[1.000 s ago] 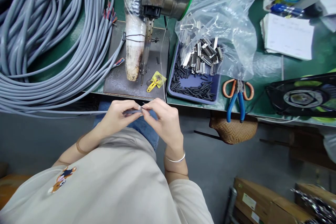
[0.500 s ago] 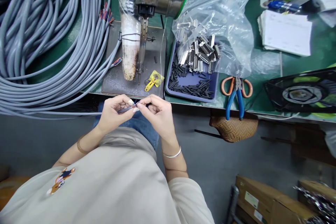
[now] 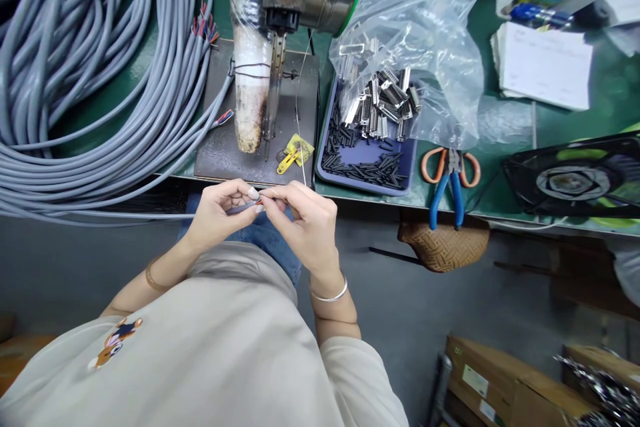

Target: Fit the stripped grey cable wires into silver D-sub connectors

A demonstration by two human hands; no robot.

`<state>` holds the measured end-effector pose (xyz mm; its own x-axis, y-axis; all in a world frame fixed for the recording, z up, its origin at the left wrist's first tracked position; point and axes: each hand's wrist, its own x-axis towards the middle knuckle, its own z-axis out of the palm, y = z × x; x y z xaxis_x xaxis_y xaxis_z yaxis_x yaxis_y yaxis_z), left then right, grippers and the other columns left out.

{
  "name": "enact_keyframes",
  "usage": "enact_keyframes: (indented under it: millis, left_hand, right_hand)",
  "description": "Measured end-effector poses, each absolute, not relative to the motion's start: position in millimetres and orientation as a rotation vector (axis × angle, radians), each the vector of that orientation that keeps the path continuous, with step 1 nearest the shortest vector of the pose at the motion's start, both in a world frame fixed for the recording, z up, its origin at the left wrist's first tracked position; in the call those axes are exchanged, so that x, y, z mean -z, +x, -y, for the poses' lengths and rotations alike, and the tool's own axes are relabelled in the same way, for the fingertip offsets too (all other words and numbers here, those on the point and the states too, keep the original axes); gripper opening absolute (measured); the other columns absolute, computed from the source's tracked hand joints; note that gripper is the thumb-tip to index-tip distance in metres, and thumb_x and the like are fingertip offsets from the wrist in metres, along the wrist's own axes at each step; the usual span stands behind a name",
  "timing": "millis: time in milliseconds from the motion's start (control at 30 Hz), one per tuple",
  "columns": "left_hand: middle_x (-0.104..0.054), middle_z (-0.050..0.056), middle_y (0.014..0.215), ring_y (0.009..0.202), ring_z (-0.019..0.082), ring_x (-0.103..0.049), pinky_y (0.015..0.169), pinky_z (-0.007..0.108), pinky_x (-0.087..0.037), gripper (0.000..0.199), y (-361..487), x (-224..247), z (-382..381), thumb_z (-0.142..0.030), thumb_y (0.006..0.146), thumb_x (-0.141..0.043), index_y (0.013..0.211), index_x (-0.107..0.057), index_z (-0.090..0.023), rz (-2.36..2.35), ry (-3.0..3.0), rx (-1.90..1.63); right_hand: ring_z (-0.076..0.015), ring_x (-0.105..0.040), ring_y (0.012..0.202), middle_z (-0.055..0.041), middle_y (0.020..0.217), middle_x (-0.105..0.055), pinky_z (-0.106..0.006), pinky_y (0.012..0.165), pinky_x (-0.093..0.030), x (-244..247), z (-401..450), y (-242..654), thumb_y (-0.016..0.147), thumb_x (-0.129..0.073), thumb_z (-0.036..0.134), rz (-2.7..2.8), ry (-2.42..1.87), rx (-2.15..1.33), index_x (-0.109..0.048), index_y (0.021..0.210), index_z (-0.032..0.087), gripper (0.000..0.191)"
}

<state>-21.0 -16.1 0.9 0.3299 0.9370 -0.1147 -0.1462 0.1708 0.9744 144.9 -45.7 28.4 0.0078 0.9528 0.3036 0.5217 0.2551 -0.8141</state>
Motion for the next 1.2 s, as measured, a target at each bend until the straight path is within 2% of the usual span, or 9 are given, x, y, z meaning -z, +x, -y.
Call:
enact_keyframes:
  millis: [167,300,467,700,900,1000,1133,1200]
  left_hand:
    - [-0.064,-0.003,0.067,0.056,0.006,-0.055,0.058,0.017,-0.049,0.031,-24.2,-0.6,12.8,-0.034,0.072,-0.087,0.082,-0.064,-0.016,-0.896,1.005,-0.961]
    - [-0.062,-0.004,0.066,0.055,0.005,-0.054,0.054,0.016,-0.046,0.036,-24.8,-0.3,11.7,-0.043,0.073,-0.087,0.082,-0.063,-0.017,-0.890,0.968,-0.967]
    - [-0.062,-0.005,0.064,0.053,0.005,-0.052,0.054,0.017,-0.045,0.039,-21.7,-2.3,12.6,-0.042,0.069,-0.091,0.079,-0.063,-0.017,-0.894,0.953,-0.973]
    - [-0.059,-0.005,0.063,0.053,0.005,-0.050,0.055,0.019,-0.047,0.034,-18.9,-5.1,13.8,-0.041,0.076,-0.087,0.079,-0.065,-0.016,-0.863,0.981,-1.009]
    - [-0.059,-0.005,0.063,0.050,0.004,-0.046,0.051,0.018,-0.044,0.035,-19.1,-6.8,13.6,-0.042,0.076,-0.088,0.081,-0.066,-0.016,-0.862,0.956,-0.991]
    - [-0.059,-0.004,0.067,0.047,0.002,-0.043,0.046,0.017,-0.038,0.033,-19.4,-6.2,13.0,-0.040,0.076,-0.088,0.079,-0.066,-0.015,-0.850,0.954,-1.031]
    - [-0.066,0.001,0.087,0.048,0.001,-0.049,0.042,0.016,-0.039,0.028,-20.3,-3.0,12.9,-0.035,0.076,-0.087,0.076,-0.069,-0.014,-0.874,0.929,-1.109]
    - [-0.069,0.002,0.081,0.046,0.002,-0.049,0.041,0.015,-0.039,0.026,-21.0,-1.8,13.0,-0.034,0.077,-0.085,0.076,-0.069,-0.014,-0.882,0.905,-1.083]
  right_hand:
    - [-0.0083,-0.042,0.052,0.0023,0.069,-0.066,-0.027,0.054,-0.040,-19.6,51.2,139.7,0.095,-0.068,0.023,1.621,-1.414,-0.499,-0.075,0.087,0.024,0.010]
    - [-0.0081,-0.037,0.048,0.0028,0.065,-0.063,-0.027,0.050,-0.035,-10.7,51.4,139.0,0.096,-0.066,0.032,1.522,-1.456,-0.658,-0.073,0.086,0.023,0.015]
    - [-0.0084,-0.040,0.047,0.0033,0.061,-0.059,-0.026,0.048,-0.034,-9.1,49.0,139.9,0.095,-0.067,0.037,1.412,-1.484,-0.893,-0.072,0.087,0.021,0.019]
    - [-0.0072,-0.036,0.048,0.0044,0.060,-0.056,-0.025,0.047,-0.028,-11.2,50.7,140.2,0.094,-0.068,0.033,1.443,-1.495,-0.816,-0.073,0.087,0.021,0.015]
    - [-0.0078,-0.040,0.048,0.0023,0.067,-0.066,-0.026,0.048,-0.033,-9.6,52.5,143.5,0.095,-0.068,0.036,1.460,-1.520,-0.718,-0.076,0.097,0.021,0.018]
    - [-0.0073,-0.041,0.048,0.0024,0.068,-0.068,-0.025,0.050,-0.036,-8.7,52.8,141.0,0.095,-0.069,0.032,1.553,-1.491,-0.646,-0.075,0.089,0.021,0.014]
    - [-0.0054,-0.041,0.047,0.0037,0.068,-0.067,-0.023,0.050,-0.038,-5.9,55.1,134.7,0.095,-0.068,0.022,1.736,-1.340,-0.571,-0.072,0.083,0.021,0.013]
    - [-0.0055,-0.039,0.046,0.0045,0.064,-0.065,-0.024,0.049,-0.036,-4.8,57.2,134.9,0.095,-0.068,0.023,1.769,-1.307,-0.540,-0.072,0.081,0.021,0.015]
